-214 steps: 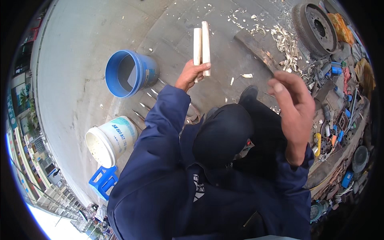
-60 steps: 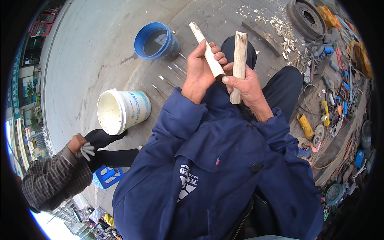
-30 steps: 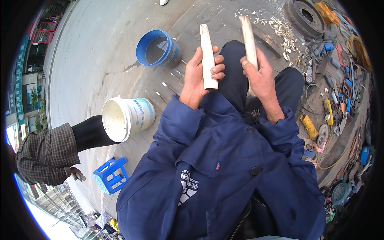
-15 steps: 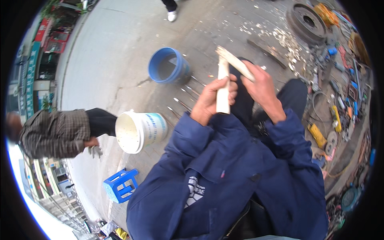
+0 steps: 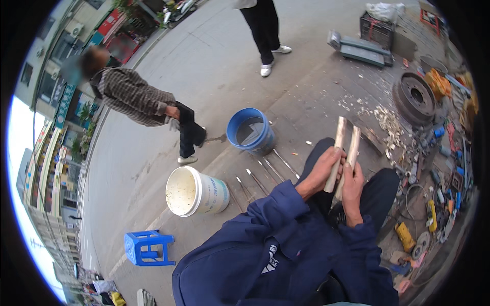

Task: The person splits a short white wooden dowel into two halves by hand, then uses a handheld angle grinder to smooth the cut ends. They inspect the pieces and continue grinding the ends while seated on the ground.

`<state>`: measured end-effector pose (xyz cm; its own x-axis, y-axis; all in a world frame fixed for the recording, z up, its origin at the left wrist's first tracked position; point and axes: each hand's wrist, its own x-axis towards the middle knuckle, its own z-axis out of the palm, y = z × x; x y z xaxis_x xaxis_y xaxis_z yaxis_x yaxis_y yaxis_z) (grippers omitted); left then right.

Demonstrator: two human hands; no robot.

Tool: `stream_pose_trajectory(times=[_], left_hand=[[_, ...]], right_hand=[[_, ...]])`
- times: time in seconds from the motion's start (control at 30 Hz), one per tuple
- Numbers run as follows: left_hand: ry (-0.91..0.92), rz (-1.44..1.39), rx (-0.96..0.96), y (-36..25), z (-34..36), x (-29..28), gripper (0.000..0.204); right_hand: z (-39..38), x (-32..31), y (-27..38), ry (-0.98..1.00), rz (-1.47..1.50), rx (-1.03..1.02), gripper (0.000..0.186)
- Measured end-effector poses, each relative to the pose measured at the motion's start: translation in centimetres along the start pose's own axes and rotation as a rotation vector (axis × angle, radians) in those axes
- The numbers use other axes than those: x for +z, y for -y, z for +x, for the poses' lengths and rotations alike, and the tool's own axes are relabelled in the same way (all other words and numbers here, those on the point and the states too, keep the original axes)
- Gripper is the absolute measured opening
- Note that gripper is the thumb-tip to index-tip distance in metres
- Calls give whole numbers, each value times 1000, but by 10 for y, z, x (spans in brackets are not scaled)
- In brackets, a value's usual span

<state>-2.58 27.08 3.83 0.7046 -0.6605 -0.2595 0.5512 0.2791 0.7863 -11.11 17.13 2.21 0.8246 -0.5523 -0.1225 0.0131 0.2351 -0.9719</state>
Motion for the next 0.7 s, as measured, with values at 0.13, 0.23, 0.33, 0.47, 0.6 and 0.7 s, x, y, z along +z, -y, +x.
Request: stream_pose_trajectory(times=[0.13,0.23,0.33,0.47,0.6,0.7], left_hand=[[207,-91,109,-1,-1,7,46],[250,-16,309,-12,-3,18,51],[280,8,325,-28,-5,24,53],[289,55,336,-31,-7,24,51],[274,56,282,-13,-5,16,51],[260,100,202,0,-4,12,52]], right_hand=[[-3,-15,3,-102,22,-88,33],[-9,-20,9,-85,20,-81,37],[-15,-17,14,-57,67,-79,40],[-18,-11,18,-40,165,-169,43],[-19,-13,13,4,217,-232,45],[-20,-16,9,17,114,-223,48]])
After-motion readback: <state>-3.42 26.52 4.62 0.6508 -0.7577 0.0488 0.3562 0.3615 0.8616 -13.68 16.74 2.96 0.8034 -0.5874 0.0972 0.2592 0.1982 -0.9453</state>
